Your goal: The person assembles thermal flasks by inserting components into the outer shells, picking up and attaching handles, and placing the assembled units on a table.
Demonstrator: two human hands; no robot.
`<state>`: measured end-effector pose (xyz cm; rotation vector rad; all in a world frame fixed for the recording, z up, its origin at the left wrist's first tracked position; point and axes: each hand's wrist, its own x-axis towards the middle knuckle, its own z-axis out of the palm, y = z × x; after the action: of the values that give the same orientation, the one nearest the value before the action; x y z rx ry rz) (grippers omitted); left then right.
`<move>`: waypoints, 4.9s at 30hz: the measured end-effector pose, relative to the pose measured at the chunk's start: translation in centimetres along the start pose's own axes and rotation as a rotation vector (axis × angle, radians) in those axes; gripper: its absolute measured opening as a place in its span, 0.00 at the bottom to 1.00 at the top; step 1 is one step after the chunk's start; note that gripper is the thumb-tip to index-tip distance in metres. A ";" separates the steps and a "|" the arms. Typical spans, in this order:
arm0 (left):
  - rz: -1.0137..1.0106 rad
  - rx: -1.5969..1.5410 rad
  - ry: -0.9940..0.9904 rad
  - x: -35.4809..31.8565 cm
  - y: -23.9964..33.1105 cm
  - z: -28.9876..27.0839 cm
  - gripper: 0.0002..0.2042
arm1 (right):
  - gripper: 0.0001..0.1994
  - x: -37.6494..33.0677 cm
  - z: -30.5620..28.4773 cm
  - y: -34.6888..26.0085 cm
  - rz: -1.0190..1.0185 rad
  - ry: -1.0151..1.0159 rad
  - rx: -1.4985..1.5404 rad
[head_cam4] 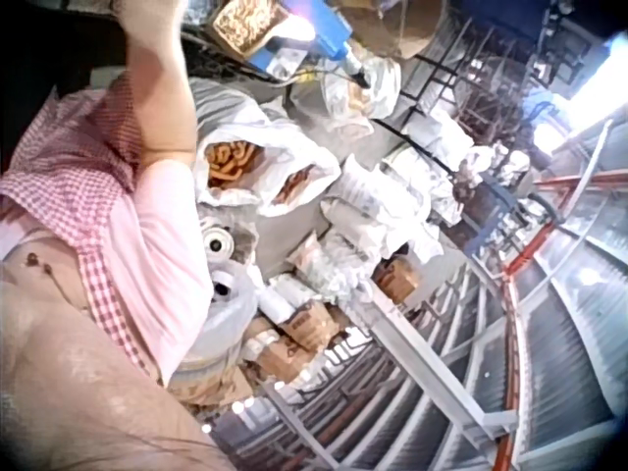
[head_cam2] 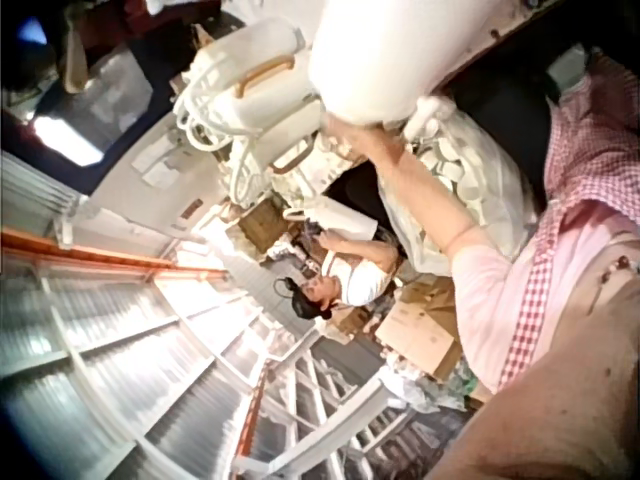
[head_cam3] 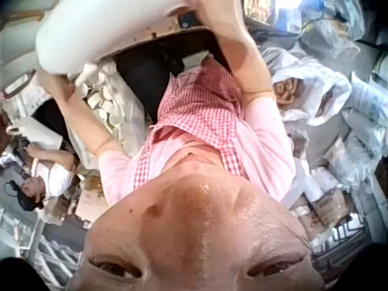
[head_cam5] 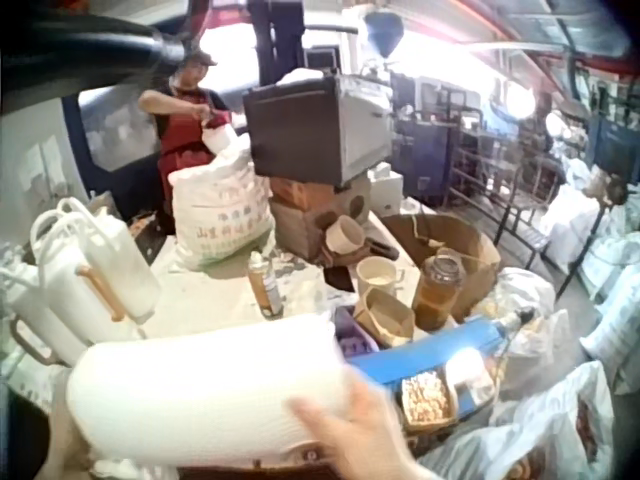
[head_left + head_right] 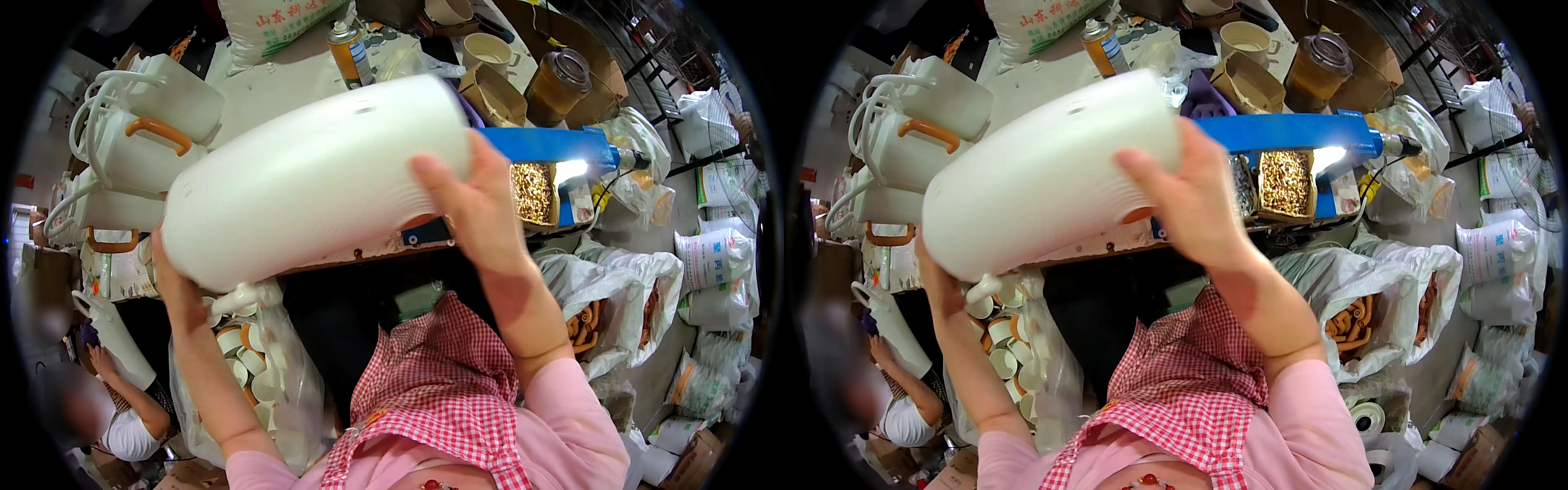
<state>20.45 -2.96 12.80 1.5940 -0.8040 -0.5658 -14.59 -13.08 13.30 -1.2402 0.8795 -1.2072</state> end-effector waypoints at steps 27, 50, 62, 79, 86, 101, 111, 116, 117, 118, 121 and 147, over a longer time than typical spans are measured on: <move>0.124 0.100 -0.434 -3.4 -0.6 16.7 0.23 | 0.22 0.9 -16.9 4.1 -0.143 0.334 -0.026; 0.096 0.052 -0.459 -3.7 -0.5 17.0 0.19 | 0.23 0.5 -17.1 3.0 -0.012 0.353 -0.099; 0.079 0.061 -0.492 -2.9 -2.4 16.8 0.19 | 0.25 0.4 -15.3 2.1 0.039 0.326 -0.150; 0.647 0.367 -0.676 -0.7 2.0 23.4 0.23 | 0.19 -10.2 -17.8 11.6 -0.378 0.770 -0.226; 0.593 0.381 -0.717 0.1 2.4 21.5 0.25 | 0.07 -31.0 -36.8 19.2 0.316 1.236 -0.880; 0.561 0.457 -0.710 2.2 0.8 21.3 0.27 | 0.17 -32.6 -43.7 25.2 0.469 1.046 -0.940; 0.723 0.450 -0.682 2.2 -0.1 22.4 0.25 | 0.04 -26.8 -31.0 7.3 -0.440 0.754 -0.731; 0.807 0.502 -0.586 0.0 1.5 21.5 0.25 | 0.11 -20.9 -24.0 2.6 -0.127 0.544 -0.271; 0.825 0.511 -0.607 -1.4 2.6 22.0 0.26 | 0.13 -19.5 -23.5 1.5 -0.033 0.507 -0.321; 0.854 0.525 -0.593 -1.6 3.1 21.9 0.26 | 0.16 -17.7 -21.0 -0.8 0.073 0.423 -0.267; 0.862 0.533 -0.583 -2.2 4.0 21.8 0.27 | 0.22 -15.0 -14.9 -3.7 0.254 0.186 -0.255; 0.740 0.401 -0.442 -2.2 3.1 20.9 0.29 | 0.18 -20.9 -8.1 3.3 0.479 -0.492 -0.816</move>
<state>2.93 -14.94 11.88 1.3842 -1.8267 -0.2126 -25.85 5.26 6.25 -1.7246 1.2398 -0.1066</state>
